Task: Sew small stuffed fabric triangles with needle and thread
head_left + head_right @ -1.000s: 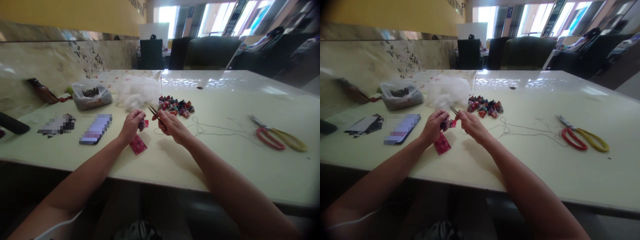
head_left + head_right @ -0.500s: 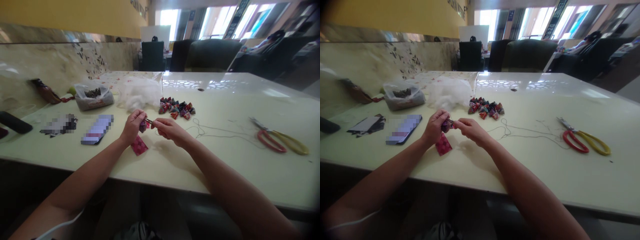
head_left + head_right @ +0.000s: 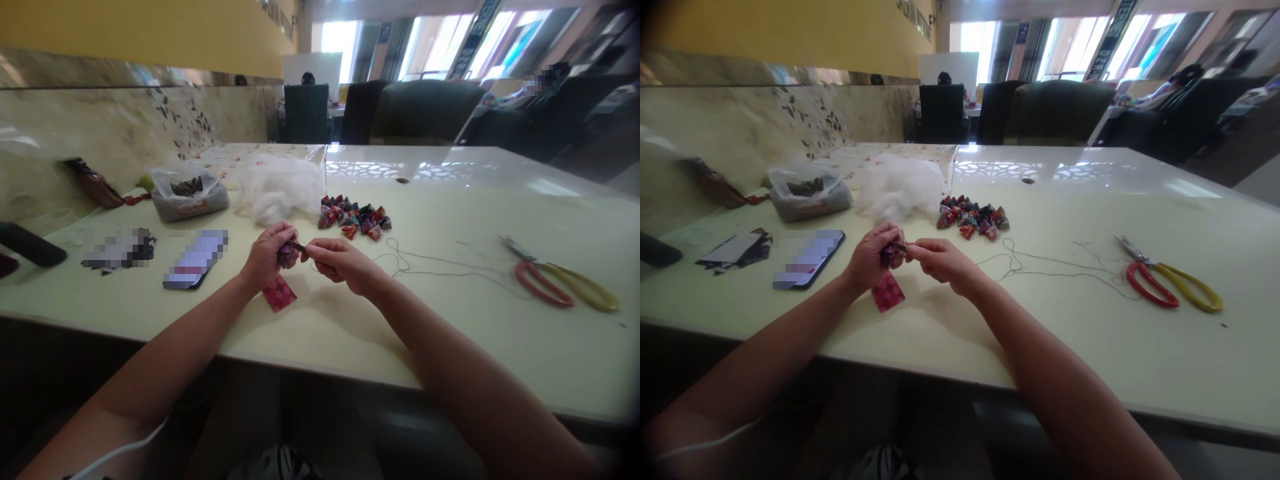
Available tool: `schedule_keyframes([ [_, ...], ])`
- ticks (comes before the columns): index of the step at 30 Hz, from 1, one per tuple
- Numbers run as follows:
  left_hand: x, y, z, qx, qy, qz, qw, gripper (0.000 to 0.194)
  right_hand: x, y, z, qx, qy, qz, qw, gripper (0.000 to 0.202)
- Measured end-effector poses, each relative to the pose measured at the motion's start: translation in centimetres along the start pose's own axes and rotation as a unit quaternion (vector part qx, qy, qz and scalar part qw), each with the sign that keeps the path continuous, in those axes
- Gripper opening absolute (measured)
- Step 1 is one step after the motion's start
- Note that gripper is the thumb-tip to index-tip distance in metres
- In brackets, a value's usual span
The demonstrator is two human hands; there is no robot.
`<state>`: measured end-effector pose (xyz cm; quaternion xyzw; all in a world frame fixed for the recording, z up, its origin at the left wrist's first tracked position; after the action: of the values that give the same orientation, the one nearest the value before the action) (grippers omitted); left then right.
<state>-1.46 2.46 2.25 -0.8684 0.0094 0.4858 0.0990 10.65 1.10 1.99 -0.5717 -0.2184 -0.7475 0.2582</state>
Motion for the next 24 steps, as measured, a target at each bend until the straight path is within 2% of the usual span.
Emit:
schedule_keyframes([
  [14,0.5,0.3,-1.3,0.060,0.050,0.053,0.996,0.019,-0.6,-0.1,-0.5,0.020,-0.062,-0.011,0.998,0.032],
  [18,0.7,0.0,-0.7,0.036,0.077,0.046,0.995,0.016,0.1,0.1,0.1,-0.003,-0.042,0.002,0.999,0.033],
  [20,0.7,-0.3,0.5,-0.008,0.076,0.020,0.997,0.016,0.6,0.1,0.9,-0.042,0.033,0.016,0.998,0.034],
  [21,0.6,-0.5,1.1,-0.033,0.069,0.007,0.997,0.017,0.9,0.1,1.3,-0.067,0.108,0.022,0.992,0.034],
  [22,0.5,-0.7,1.7,-0.057,0.058,-0.006,0.997,0.017,1.1,0.1,1.6,-0.092,0.204,0.022,0.974,0.034],
  [24,0.4,-0.9,2.8,-0.094,0.037,-0.025,0.995,0.018,1.1,0.0,1.7,-0.111,0.408,0.004,0.906,0.031],
])
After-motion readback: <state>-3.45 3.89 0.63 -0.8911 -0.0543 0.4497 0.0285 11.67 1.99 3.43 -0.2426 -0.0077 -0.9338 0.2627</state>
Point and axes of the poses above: each hand's wrist, its own y-axis away from the middle knuckle, its own z-axis out of the back of the hand, x = y × z, the point moved 8 cm from there along -y, towards the middle knuckle, and after that the axes turned 15 degrees about y, right-handed, at the moved point
